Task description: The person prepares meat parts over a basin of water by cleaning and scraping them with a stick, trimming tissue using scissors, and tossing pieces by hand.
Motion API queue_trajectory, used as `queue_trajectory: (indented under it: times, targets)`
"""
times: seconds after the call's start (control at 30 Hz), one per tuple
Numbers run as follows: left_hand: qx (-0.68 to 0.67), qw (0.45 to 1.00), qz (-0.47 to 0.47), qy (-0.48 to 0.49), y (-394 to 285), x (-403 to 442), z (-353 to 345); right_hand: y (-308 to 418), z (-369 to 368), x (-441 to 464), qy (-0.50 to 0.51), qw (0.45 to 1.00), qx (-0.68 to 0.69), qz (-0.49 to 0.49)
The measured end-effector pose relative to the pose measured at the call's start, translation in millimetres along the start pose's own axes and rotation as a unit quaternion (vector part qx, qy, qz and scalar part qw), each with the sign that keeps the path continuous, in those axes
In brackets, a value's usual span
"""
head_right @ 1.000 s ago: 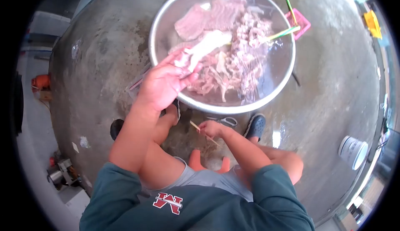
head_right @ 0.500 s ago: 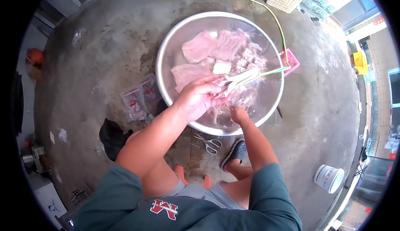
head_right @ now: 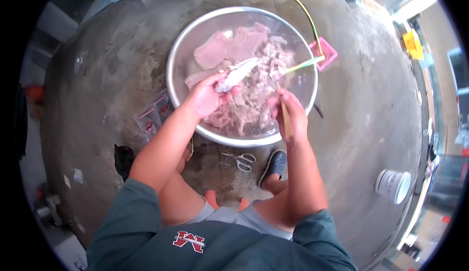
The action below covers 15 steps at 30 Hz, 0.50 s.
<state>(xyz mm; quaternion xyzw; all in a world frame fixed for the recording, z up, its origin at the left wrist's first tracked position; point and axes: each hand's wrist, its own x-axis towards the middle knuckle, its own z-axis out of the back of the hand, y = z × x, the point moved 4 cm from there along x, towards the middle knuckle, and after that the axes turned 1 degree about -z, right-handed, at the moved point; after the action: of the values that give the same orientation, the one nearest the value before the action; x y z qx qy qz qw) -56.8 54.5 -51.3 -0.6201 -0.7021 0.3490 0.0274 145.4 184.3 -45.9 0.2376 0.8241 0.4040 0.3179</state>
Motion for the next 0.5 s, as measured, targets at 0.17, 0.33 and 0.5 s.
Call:
queue_trajectory:
  times: [0.17, 0.33, 0.5]
  targets:
    - [0.037, 0.991, 0.102, -0.081, 53.0, 27.2, 76.6, 41.7, -10.7, -13.6, 0.043, 0.981, 0.185, -0.028]
    - [0.062, 0.977, 0.195, -0.062, 103.9, 41.3, 145.4, 67.8, 25.4, -22.5, -0.006, 0.992, 0.113, 0.046]
    - [0.073, 0.945, 0.254, -0.191, 164.7, 66.0, 210.8, 79.7, 51.6, -25.8, -0.055, 0.985, 0.154, 0.049]
